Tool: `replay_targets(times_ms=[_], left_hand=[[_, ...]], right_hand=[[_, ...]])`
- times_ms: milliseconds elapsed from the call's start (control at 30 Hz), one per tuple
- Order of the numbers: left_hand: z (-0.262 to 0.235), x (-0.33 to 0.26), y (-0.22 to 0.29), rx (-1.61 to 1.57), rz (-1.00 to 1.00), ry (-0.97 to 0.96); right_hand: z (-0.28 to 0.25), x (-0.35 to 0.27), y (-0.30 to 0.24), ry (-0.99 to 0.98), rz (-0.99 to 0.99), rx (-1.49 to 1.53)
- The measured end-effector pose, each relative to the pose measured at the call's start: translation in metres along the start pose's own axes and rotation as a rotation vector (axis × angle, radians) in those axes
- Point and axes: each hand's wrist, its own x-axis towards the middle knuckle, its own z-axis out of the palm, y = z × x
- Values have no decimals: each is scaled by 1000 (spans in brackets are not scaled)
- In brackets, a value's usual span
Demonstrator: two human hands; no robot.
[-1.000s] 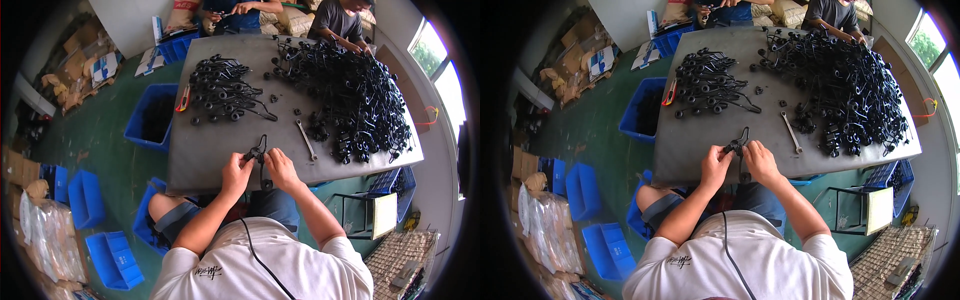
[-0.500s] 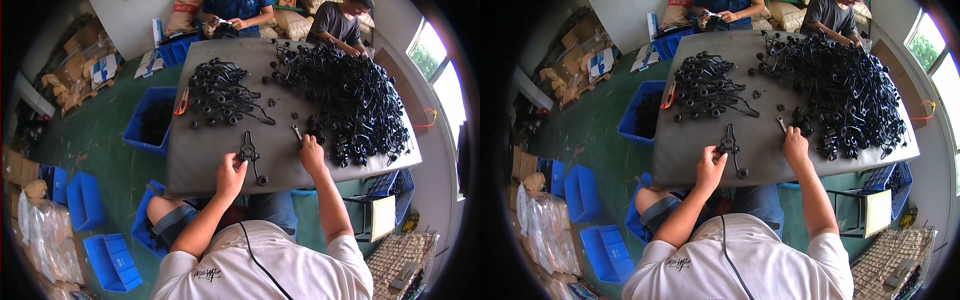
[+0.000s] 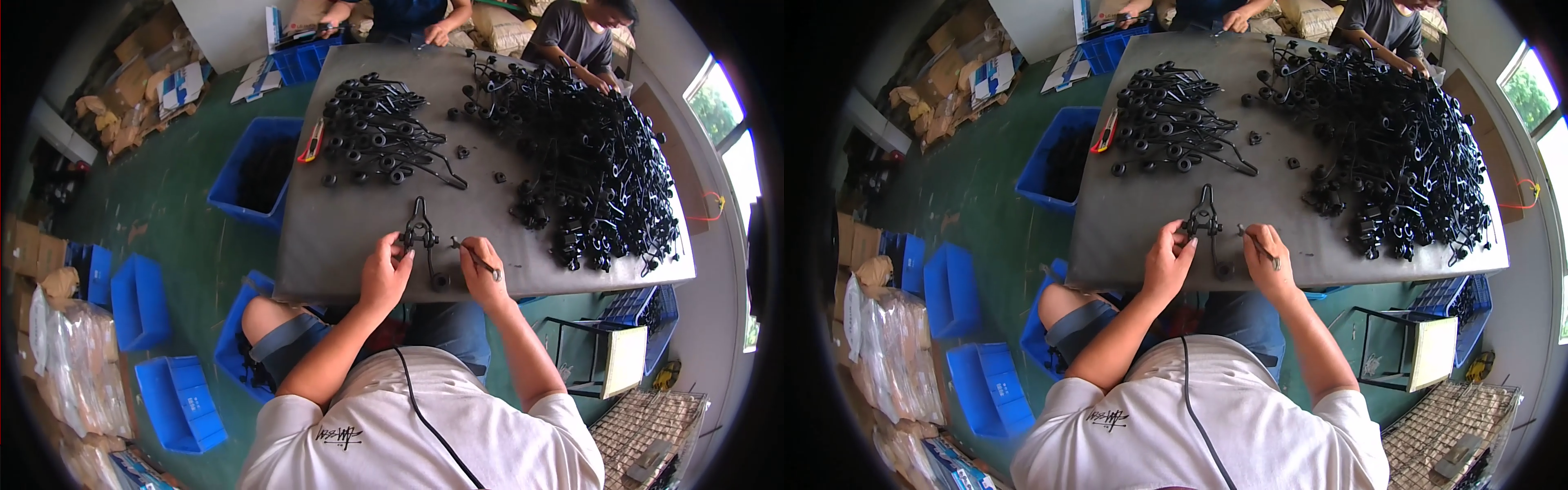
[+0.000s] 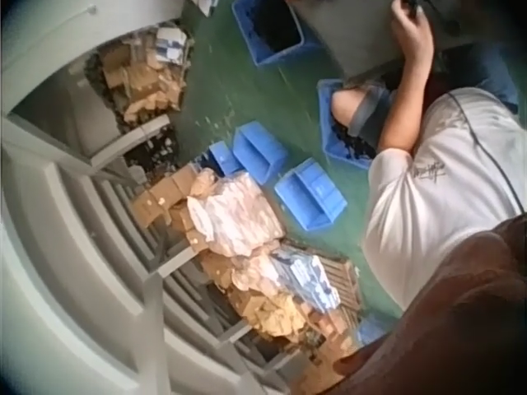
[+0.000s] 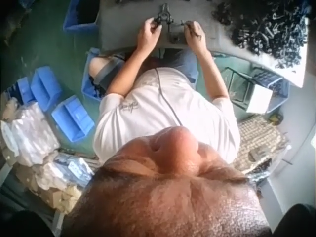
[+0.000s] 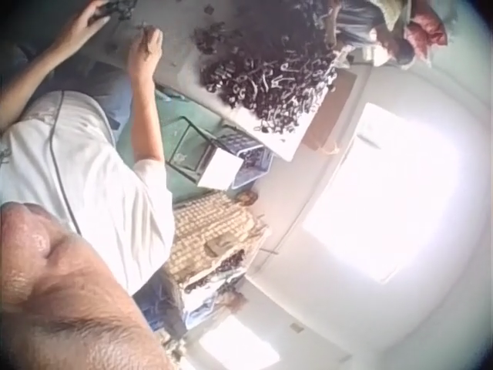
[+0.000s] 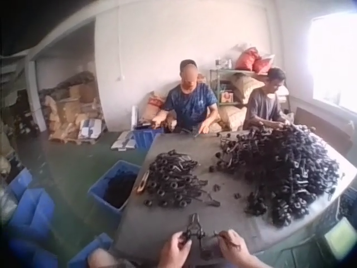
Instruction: Assembling black mechanical/rubber linkage components at a factory workbench.
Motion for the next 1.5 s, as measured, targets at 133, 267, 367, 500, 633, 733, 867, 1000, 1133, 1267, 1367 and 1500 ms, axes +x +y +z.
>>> replay_targets(times_ms=[133,267,367,500,633,733,867,1000,1133,1267,1367,1500], left_hand=[[-1,1,1,31,16,1],[-3,1,3,39,-43,-20],[-2,0,2,69,21,-9],[-5,1,4,36,7,-15],[-6,3,3,28,17,-30],[-2,2,3,21,38,-24],[2,2,-2,61,90,19],[4,-2,-6,51,68,29],[-3,-2,-3,32,14,12],[0,0,0,77,44,-2],[0,1,1,63,42,3],[-2,4,0,93,108,-10]], right_hand=[[-1,-12,-8,-92,364,342],[0,-6,-23,-113,60,217],[2,1,-35,-136,23,124],[2,16,-39,-169,152,207],[3,65,-15,-234,664,502],[10,81,25,-380,857,820],[12,44,2,74,518,671],[6,0,-4,-19,129,397],[11,-1,-19,-76,-380,-50],[15,-3,-17,-47,-222,5],[11,10,-24,-31,-164,5],[13,46,-30,-83,278,200]])
